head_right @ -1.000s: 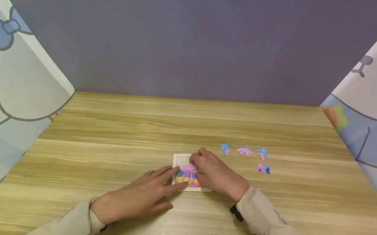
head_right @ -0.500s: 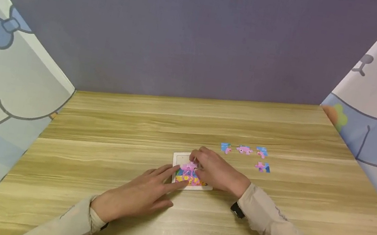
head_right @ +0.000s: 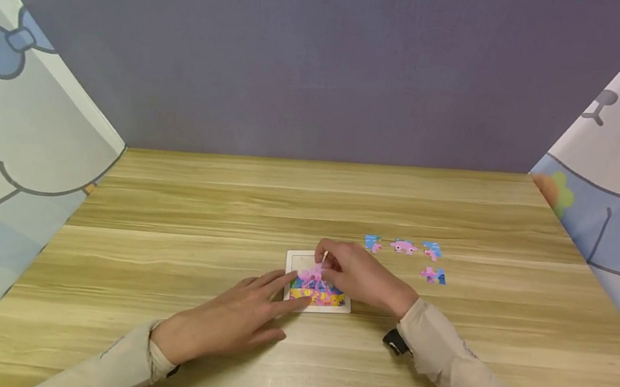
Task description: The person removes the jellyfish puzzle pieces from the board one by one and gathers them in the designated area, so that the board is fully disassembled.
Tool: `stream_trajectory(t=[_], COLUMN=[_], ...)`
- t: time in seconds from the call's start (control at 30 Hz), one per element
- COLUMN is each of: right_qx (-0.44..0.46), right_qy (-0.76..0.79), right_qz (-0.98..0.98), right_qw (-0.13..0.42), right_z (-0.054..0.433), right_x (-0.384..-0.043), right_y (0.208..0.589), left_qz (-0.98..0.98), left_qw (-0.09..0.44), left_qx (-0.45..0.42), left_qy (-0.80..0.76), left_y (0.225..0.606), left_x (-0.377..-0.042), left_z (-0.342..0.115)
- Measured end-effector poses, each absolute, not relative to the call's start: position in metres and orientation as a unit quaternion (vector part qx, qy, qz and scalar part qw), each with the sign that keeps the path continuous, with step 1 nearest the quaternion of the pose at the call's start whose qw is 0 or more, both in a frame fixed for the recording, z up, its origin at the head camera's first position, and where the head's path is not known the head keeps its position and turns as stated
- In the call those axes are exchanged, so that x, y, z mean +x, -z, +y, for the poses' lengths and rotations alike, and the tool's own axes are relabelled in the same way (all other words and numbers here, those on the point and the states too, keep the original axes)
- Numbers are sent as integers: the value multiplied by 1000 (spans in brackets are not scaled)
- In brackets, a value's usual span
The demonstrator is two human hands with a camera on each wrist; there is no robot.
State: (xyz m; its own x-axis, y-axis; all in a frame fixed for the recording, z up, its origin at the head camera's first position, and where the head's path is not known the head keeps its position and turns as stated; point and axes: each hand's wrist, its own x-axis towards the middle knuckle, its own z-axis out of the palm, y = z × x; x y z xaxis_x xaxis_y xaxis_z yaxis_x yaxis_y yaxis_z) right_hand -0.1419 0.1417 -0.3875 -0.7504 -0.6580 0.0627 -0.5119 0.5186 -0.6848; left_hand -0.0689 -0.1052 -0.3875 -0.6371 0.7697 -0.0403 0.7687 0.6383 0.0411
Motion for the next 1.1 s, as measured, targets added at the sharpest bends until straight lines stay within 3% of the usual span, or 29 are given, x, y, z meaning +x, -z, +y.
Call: stream_trajectory(t=[0.33,1.1], right_qx=[-315,-293], right_qy=[426,408], right_qz=[838,862], right_qw=[130,76], right_z=[147,171], right_x=[-150,-136], right_y=[381,366], left_qz=[905,905], left_qw=[21,34], left_qx=[424,423], left_qy=[-18,-28], left_y=[388,389], left_x=[-70,-70], left_z=[-107,-106])
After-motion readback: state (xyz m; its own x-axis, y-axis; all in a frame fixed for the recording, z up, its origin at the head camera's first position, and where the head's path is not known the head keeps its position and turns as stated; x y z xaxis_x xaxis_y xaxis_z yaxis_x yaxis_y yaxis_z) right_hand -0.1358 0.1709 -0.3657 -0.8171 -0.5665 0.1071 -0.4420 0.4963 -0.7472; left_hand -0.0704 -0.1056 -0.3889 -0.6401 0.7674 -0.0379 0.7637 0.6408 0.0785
